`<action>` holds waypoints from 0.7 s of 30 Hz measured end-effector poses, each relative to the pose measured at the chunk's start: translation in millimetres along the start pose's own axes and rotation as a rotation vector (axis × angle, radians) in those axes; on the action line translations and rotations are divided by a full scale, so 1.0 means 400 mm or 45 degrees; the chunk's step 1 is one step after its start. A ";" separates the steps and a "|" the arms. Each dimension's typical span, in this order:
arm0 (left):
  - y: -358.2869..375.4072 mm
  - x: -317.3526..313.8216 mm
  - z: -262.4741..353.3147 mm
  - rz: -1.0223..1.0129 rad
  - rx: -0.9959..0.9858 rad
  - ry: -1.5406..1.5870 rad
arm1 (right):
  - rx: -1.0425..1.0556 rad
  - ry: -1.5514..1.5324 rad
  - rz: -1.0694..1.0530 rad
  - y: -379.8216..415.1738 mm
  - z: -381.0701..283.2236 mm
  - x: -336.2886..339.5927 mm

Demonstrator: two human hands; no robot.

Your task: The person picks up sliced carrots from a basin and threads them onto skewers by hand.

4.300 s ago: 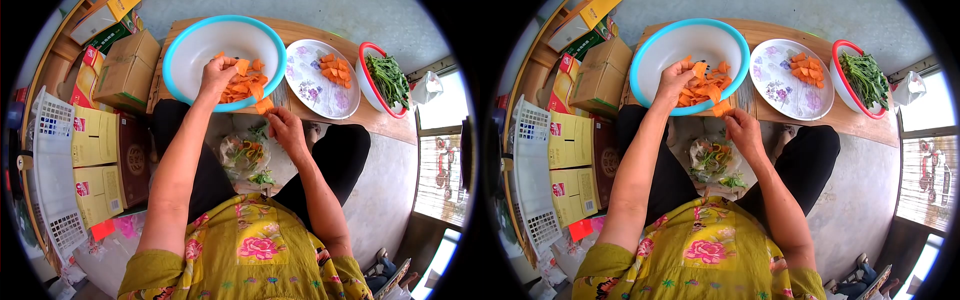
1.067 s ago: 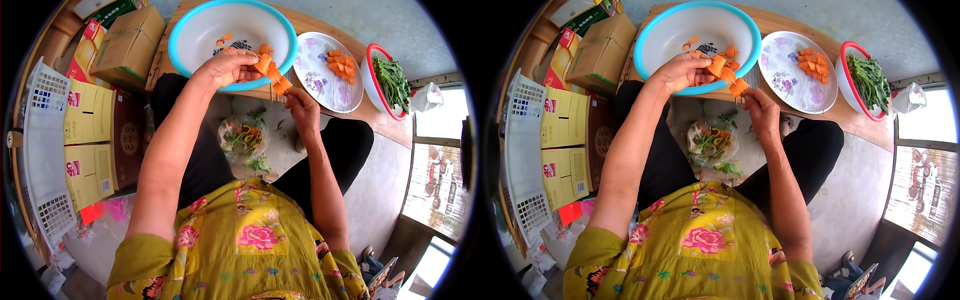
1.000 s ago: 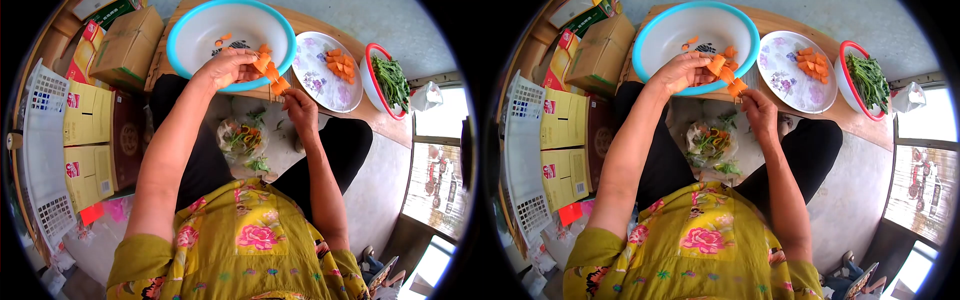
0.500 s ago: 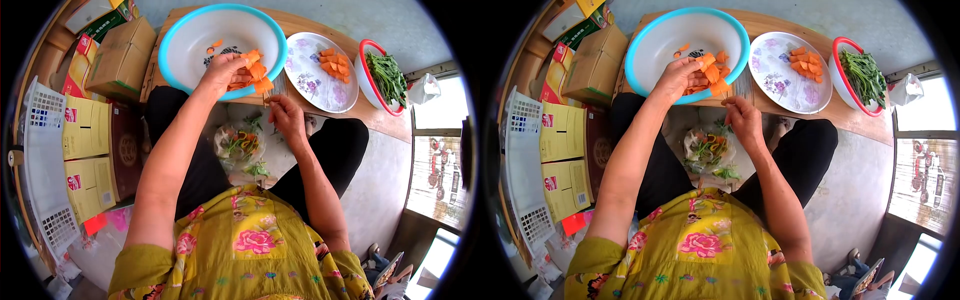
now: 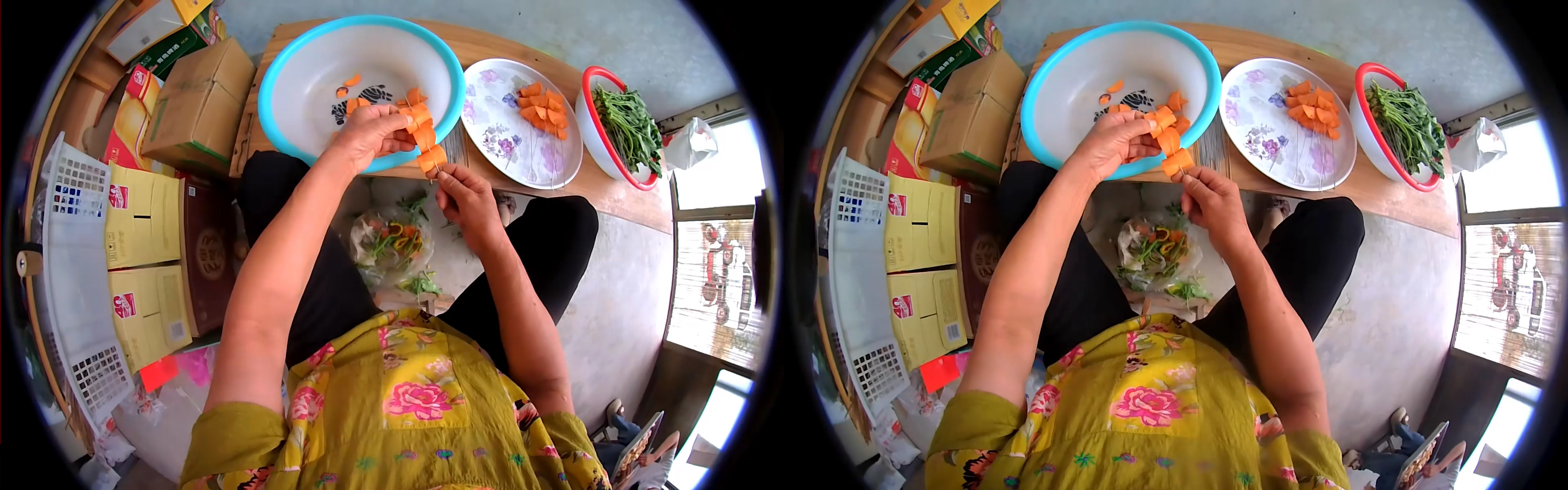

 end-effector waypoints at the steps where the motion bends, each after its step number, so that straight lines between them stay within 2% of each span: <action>1: 0.001 -0.004 0.004 0.000 -0.001 -0.003 | 0.015 0.020 -0.016 -0.001 -0.003 0.000; 4: 0.007 0.008 0.013 0.070 0.041 0.009 | 0.044 0.116 0.047 0.001 -0.018 -0.005; 6: 0.013 0.045 0.043 0.185 -0.125 -0.012 | 0.065 0.119 0.077 0.002 -0.022 -0.001; 7: 0.013 0.063 0.048 0.192 -0.120 -0.017 | 0.083 0.128 0.110 0.005 -0.025 0.002; 10: 0.029 0.112 0.072 0.538 -0.138 -0.361 | 0.099 0.120 0.122 0.015 -0.039 -0.001; 11: 0.030 0.115 0.074 0.542 -0.137 -0.367 | 0.103 0.133 0.140 0.020 -0.046 -0.002; 13: 0.029 0.126 0.074 0.634 -0.052 -0.872 | 0.099 0.128 0.147 0.029 -0.055 -0.003; 14: 0.024 0.135 0.064 0.632 -0.049 -0.876 | 0.104 0.138 0.149 0.032 -0.056 -0.002; 16: 0.014 0.139 0.060 0.723 0.003 -1.543 | 0.112 0.143 0.152 0.037 -0.061 0.002; 21: -0.022 0.110 0.002 0.478 -0.052 -1.670 | 0.142 0.131 0.147 0.044 -0.066 0.005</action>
Point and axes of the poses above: each hand's wrist, its own y-axis away from the middle knuckle, its own x-axis out of the back of the hand, z = x × y, the point moved 4 cm from there along -y, towards the middle knuckle, and after that the axes turned 10 degrees about -z, right-handed, at the moved point
